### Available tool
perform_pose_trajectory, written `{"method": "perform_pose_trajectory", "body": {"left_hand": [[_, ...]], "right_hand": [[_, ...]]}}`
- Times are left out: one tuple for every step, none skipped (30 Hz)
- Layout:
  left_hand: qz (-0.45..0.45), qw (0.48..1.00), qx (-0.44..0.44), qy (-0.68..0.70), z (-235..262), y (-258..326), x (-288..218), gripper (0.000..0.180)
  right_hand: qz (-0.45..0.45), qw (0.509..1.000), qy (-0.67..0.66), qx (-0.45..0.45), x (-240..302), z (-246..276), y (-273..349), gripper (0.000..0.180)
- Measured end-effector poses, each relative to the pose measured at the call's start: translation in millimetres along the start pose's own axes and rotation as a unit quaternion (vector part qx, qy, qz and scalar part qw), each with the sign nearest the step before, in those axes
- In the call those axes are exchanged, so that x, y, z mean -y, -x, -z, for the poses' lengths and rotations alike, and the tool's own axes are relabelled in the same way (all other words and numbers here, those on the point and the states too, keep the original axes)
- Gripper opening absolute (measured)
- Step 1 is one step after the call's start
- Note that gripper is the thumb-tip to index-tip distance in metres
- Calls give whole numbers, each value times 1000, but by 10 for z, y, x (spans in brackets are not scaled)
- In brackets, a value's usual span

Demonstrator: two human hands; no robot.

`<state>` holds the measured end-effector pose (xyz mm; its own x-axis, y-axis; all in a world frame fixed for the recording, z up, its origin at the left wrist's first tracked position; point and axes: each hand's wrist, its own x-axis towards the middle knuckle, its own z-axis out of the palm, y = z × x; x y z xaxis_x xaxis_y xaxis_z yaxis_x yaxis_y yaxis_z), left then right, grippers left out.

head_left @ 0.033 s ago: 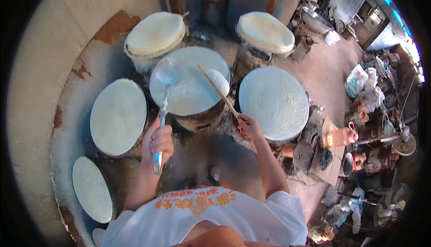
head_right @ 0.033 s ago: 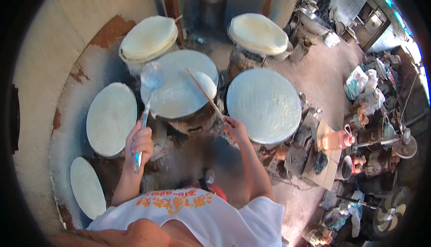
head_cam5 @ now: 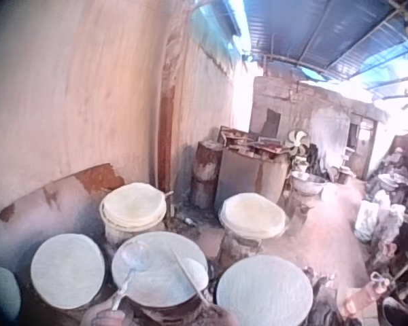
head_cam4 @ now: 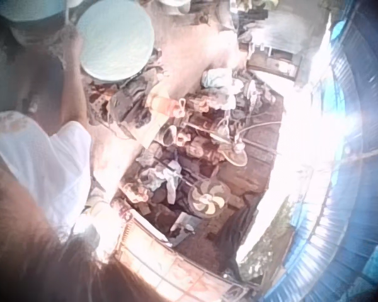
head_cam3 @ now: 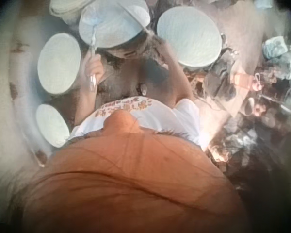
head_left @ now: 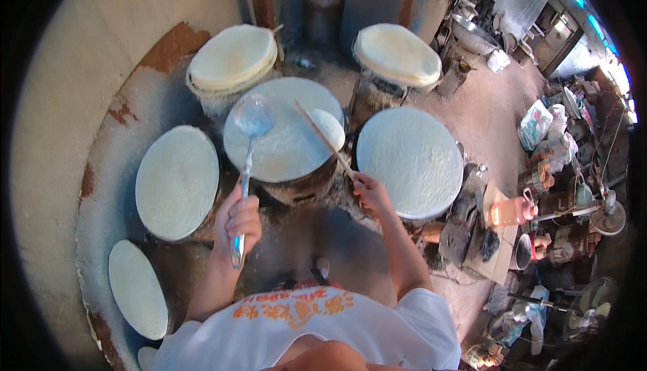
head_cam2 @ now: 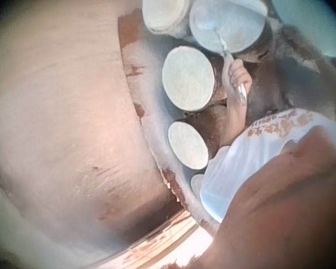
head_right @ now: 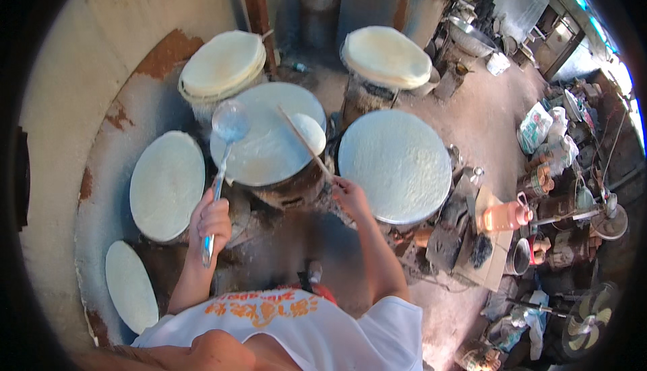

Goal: The person prepares multiple thin crepes or pancakes across several heated flat-top surfaces by pouring batter with a ladle and spreading it thin using a wooden stick, then lifting and stacking the finished items.

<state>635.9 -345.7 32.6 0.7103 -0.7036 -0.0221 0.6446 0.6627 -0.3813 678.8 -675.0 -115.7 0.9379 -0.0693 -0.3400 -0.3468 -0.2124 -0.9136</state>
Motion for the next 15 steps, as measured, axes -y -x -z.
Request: {"method": "perform_pose_trajectory", "body": {"left_hand": [[-1,1000,3,-1,10,-60,24,40],[-29,999,-15,-11,31,-77,29,41],[-36,999,-13,-15,18,-110,25,41],[-36,998,2,-48,-5,-112,42,27],[-31,996,10,-77,-18,-118,61,31],[-47,995,7,-87,-64,-147,68,34],[-34,991,2,-133,-87,-172,10,33],[-18,984,0,-176,-107,-213,-54,32],[-52,979,-39,-195,-136,-325,-95,31],[-85,970,-78,-214,-165,-429,-146,30],[-129,957,-116,-233,-146,-490,-193,30],[-147,956,-162,-194,-151,-529,-253,24],[-150,958,-151,-194,-173,-570,-280,24],[-158,960,-169,-159,-173,-618,-289,17],[-168,960,-187,-125,-182,-662,-313,11]], "right_hand": [[53,997,57,-26,-22,-108,-195,39],[102,983,149,-36,165,-242,-217,33],[106,983,147,-30,276,-288,-235,33],[169,958,223,-57,312,-343,-203,30],[221,925,296,-86,303,-366,-134,28],[144,938,301,-94,291,-201,-103,30],[121,945,267,-148,229,-70,-55,29],[117,943,273,-150,14,55,-41,29],[123,939,279,-160,-152,122,-53,30],[129,934,295,-155,-200,66,-32,30],[142,929,312,-139,-92,-79,-10,30],[138,933,316,-106,35,-151,-20,29],[148,929,322,-107,199,-94,-28,29],[138,933,317,-96,326,-22,-49,29],[128,938,312,-84,418,47,-116,30]]}}
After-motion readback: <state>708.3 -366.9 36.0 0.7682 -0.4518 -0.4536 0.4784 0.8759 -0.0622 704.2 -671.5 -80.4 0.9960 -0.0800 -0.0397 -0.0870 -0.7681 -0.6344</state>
